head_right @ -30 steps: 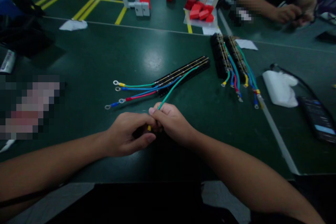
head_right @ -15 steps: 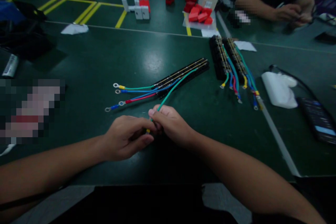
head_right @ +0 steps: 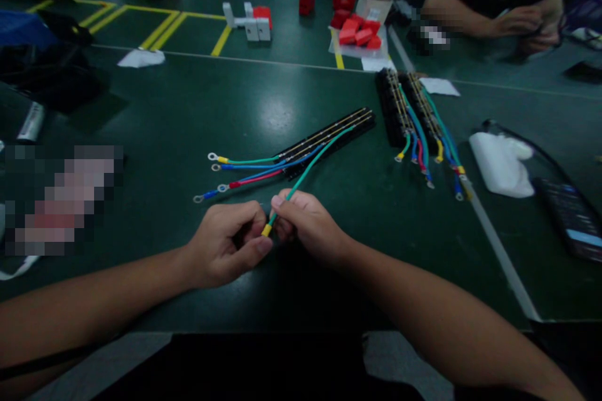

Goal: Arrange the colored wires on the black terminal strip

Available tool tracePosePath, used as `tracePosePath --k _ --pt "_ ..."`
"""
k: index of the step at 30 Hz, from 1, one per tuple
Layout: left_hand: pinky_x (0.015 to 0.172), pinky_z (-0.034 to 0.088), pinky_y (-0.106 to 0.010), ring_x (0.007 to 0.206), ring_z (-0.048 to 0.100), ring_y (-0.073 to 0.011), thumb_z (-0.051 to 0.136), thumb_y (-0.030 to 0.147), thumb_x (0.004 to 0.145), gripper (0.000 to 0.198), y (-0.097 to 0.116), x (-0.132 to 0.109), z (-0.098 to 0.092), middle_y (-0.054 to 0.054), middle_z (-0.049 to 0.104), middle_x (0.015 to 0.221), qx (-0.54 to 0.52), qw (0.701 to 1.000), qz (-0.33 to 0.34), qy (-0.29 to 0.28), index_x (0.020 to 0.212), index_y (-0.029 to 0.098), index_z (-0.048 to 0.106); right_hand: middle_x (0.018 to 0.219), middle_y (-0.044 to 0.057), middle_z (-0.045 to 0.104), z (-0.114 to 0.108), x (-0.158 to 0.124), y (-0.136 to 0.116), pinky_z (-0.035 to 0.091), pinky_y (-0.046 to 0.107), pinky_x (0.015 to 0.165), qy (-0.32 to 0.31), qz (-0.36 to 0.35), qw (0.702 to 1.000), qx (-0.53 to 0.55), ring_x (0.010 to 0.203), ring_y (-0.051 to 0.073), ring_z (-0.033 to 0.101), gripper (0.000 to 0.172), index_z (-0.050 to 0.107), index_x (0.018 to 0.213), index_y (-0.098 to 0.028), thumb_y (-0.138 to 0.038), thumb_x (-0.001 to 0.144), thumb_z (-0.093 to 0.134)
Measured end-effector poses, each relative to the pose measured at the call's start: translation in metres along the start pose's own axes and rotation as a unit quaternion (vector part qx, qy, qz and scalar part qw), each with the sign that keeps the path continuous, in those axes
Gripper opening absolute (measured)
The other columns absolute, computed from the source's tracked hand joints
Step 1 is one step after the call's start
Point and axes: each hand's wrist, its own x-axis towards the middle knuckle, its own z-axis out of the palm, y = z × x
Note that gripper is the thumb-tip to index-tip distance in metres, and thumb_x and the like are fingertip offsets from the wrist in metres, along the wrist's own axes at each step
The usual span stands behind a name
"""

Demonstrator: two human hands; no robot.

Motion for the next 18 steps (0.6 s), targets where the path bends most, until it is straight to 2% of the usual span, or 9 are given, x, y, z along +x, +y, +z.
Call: tracePosePath --k 6,18 --pt "0.047 0.030 -0.019 0.048 0.040 -0.0062 0.051 0.026 0.087 0.020 -0.0030 0.0017 -0.0003 0.006 0.045 0.055 -0.023 0.999 0.010 -0.036 0.070 0.015 0.053 0.053 -0.005 0.043 -0.0013 0.0018 0.0010 0.030 0.024 0.053 -0.015 -0.012 0.999 0.035 0.050 0.009 0.038 0.036 0.047 0.063 -0.019 -0.034 0.093 0.058" --pt "0.048 0.032 -0.021 0.049 0.042 -0.0081 0.047 0.022 0.087 0.018 -0.0022 0.0036 -0.0022 0.004 0.048 0.056 -0.012 0.999 0.013 -0.042 0.073 0.015 0.057 0.050 -0.006 0.039 -0.0002 0.0005 -0.0035 0.028 0.025 0.052 -0.014 0.012 0.999 0.051 0.049 0.009 0.039 0.038 0.045 0.061 -0.019 -0.037 0.091 0.060"
